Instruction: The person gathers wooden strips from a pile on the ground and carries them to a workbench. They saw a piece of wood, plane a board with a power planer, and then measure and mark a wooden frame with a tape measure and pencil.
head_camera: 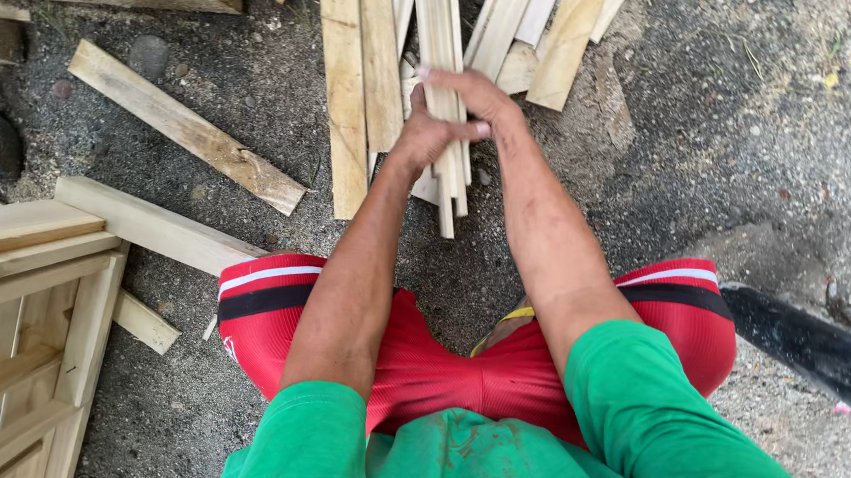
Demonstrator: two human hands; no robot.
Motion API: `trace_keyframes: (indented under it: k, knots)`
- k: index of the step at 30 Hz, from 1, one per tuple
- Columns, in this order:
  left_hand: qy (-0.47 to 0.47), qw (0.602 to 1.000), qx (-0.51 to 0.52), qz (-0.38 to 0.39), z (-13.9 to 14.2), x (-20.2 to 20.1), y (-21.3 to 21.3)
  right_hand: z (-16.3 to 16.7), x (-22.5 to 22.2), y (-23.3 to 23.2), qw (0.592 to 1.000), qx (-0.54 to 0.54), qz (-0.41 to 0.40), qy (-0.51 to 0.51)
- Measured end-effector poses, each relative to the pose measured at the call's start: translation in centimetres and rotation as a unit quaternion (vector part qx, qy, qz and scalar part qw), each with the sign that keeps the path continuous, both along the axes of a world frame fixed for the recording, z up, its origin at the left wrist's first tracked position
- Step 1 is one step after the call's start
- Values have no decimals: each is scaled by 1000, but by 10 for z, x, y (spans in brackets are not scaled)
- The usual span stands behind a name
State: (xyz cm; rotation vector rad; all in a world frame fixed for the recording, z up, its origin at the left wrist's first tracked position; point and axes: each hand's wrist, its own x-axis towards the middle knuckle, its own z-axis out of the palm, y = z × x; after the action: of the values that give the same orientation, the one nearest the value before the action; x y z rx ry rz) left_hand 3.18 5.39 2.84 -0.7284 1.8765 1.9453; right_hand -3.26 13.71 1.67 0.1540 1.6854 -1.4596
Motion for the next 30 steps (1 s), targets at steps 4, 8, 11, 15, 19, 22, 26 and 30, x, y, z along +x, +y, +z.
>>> trace_keyframes:
  k: [4, 8, 11, 15, 19, 22, 26, 30]
  knots:
    - [-97, 988, -106, -62, 20, -9, -4, 7, 1, -11, 999, -36, 22, 7]
    - [-63, 990, -122, -34, 46, -12, -3, 26, 5, -12, 997, -59, -54, 16]
    - [-23, 998, -58, -4, 74, 1, -3, 56, 10, -6, 946, -231, -185, -133]
    - [-25, 986, 164, 21, 116, 39, -2, 107, 8, 10, 930, -247, -248, -112]
    - [-92, 917, 376, 94, 167, 84, 3, 163, 11, 16, 937, -238, -196, -166]
    - [-101, 873, 471, 82, 221, 116, -12, 215, 28, 14, 969, -103, -139, -175]
    - [-156, 861, 475, 96, 312, 173, -35, 296, 86, 16, 951, -120, -140, -248]
    - [-106, 931, 311, 157, 420, 249, -38, 390, 161, 10, 956, -46, -104, -270]
